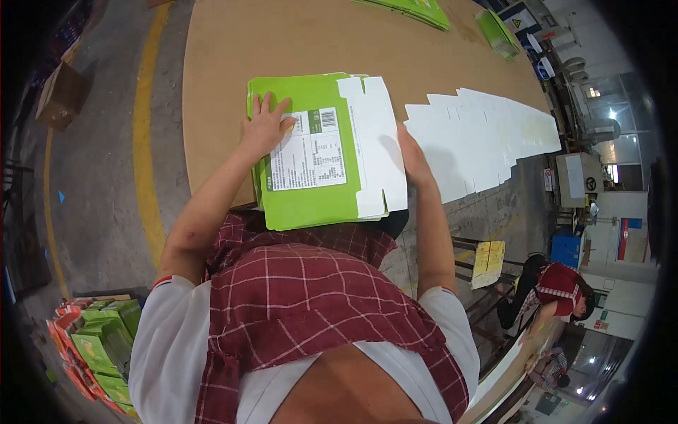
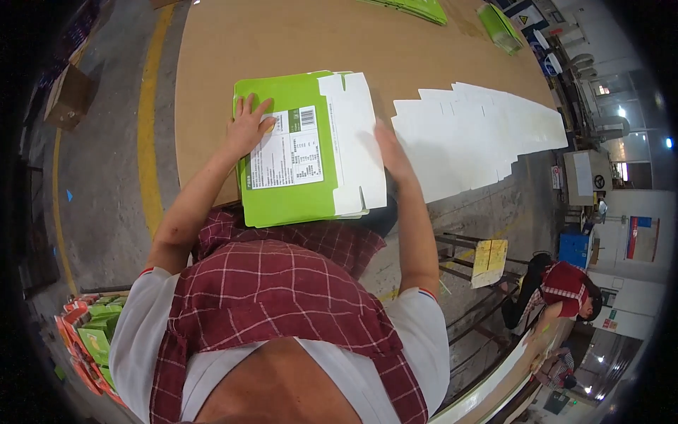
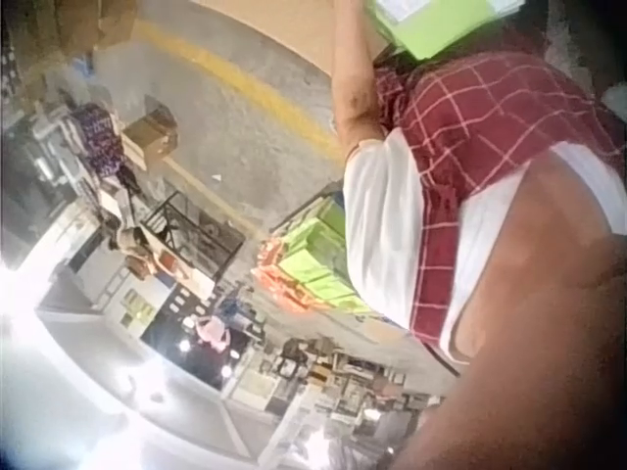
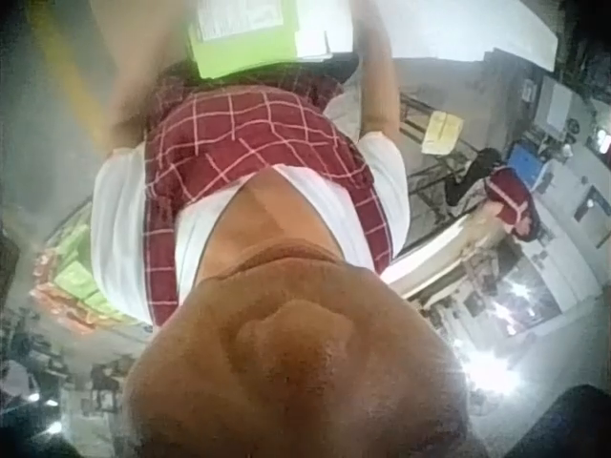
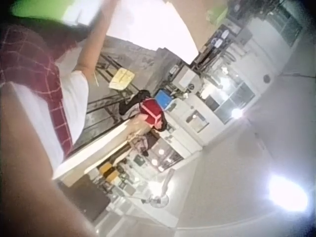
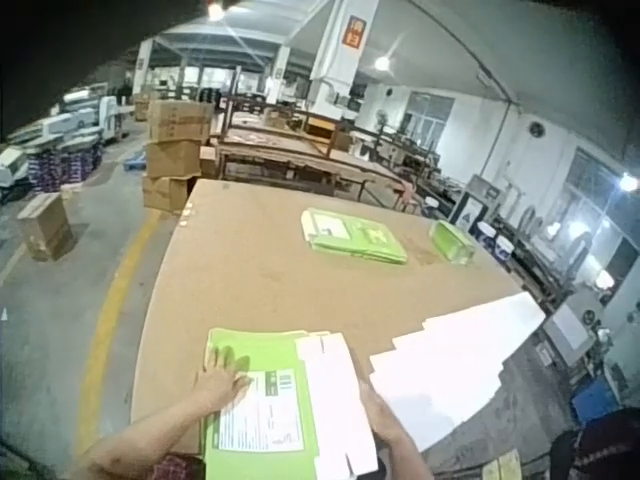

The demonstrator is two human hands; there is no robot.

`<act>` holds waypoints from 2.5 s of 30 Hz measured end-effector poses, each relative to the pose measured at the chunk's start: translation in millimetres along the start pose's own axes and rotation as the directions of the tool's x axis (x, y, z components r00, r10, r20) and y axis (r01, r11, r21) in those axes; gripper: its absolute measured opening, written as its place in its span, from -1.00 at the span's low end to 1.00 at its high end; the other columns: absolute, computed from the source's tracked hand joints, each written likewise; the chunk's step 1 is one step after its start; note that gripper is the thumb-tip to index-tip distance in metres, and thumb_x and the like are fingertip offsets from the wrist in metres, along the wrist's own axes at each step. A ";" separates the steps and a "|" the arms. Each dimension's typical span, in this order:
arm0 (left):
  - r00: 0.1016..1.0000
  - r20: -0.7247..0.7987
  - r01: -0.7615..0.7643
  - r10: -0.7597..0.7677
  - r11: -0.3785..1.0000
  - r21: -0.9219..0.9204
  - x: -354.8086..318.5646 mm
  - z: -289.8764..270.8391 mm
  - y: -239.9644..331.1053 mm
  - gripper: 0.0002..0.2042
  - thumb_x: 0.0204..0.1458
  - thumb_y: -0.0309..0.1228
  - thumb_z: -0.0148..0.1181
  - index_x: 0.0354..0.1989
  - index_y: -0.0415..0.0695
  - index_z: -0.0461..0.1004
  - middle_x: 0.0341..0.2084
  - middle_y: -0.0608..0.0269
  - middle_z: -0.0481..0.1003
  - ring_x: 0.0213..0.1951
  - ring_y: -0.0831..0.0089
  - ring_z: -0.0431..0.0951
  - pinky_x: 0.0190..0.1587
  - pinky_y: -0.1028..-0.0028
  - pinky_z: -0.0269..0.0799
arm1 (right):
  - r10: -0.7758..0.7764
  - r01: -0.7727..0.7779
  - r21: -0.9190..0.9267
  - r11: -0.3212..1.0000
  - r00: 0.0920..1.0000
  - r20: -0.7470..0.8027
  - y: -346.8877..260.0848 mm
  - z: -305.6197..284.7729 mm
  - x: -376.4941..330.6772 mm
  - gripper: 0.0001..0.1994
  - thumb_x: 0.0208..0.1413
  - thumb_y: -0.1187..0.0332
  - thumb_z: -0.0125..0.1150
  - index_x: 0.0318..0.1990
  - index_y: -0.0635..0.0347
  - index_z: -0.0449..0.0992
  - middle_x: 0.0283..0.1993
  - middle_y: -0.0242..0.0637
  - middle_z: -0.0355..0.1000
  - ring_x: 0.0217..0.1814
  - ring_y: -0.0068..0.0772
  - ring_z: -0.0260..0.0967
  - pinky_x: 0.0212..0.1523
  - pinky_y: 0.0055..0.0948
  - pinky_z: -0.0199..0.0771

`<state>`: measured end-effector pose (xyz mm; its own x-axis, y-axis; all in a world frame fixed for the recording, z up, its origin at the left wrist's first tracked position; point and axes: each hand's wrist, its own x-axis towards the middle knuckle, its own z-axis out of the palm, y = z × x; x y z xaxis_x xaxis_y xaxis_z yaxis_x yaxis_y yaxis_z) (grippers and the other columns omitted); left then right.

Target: Counting and stacking green paper folders or flattened boxes on a work table.

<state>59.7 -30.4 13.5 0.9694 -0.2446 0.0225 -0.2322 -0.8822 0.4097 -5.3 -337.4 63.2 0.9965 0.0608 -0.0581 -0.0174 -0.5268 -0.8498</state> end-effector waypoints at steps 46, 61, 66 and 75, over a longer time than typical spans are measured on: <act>0.990 0.048 0.088 -0.136 0.306 -0.948 6.3 -8.1 -17.8 -0.42 0.04 -0.01 -0.17 0.17 -0.08 0.01 0.14 0.04 0.03 0.21 0.24 -0.04 0.13 0.23 -0.01 | 0.285 -0.263 0.607 0.750 0.957 0.062 -65.9 61.5 -66.7 -0.61 0.03 0.52 -0.13 0.07 0.41 0.18 -0.12 -0.11 0.35 -0.19 -0.44 0.34 -0.14 -0.55 0.34; 0.994 -0.026 0.104 -0.104 0.994 0.014 -9.5 -24.2 24.7 -0.34 -0.07 0.17 -0.17 0.18 0.09 0.03 0.20 0.01 -0.11 0.24 0.09 -0.18 0.04 -0.20 -0.09 | 0.146 -0.212 0.234 0.949 0.952 0.270 -75.7 58.6 -72.2 -0.56 0.07 0.47 -0.15 0.15 0.19 0.09 -0.38 -0.34 0.37 -0.49 -0.59 0.32 -0.51 -0.62 0.35; 0.999 -0.021 0.051 -0.049 0.991 0.125 -22.8 -11.6 21.6 -0.34 -0.08 0.21 -0.21 0.18 0.13 0.02 0.20 0.01 -0.10 0.23 0.02 -0.18 0.01 -0.23 -0.09 | 0.200 -0.241 0.214 0.946 0.959 0.200 -57.1 -16.2 -63.4 -0.58 0.08 0.28 -0.04 0.06 0.33 0.20 -0.33 -0.27 0.43 -0.53 -0.63 0.30 -0.46 -0.62 0.36; 0.998 -0.057 0.010 -0.001 0.987 0.160 -19.4 -2.2 21.8 -0.33 -0.11 0.20 -0.14 0.17 0.13 0.06 0.19 0.00 -0.06 0.22 0.01 -0.15 0.01 -0.19 -0.05 | -0.254 0.257 -0.221 0.941 0.966 0.042 -51.2 33.0 33.7 -0.42 0.13 0.05 -0.30 0.17 0.33 0.00 0.24 -0.06 -0.05 0.33 -0.18 -0.25 0.26 -0.25 -0.31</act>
<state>36.1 -44.0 23.9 0.9726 -0.2201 0.0742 -0.2319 -0.9378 0.2585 26.5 -280.4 87.5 0.9639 0.2283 0.1372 0.2576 -0.6674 -0.6987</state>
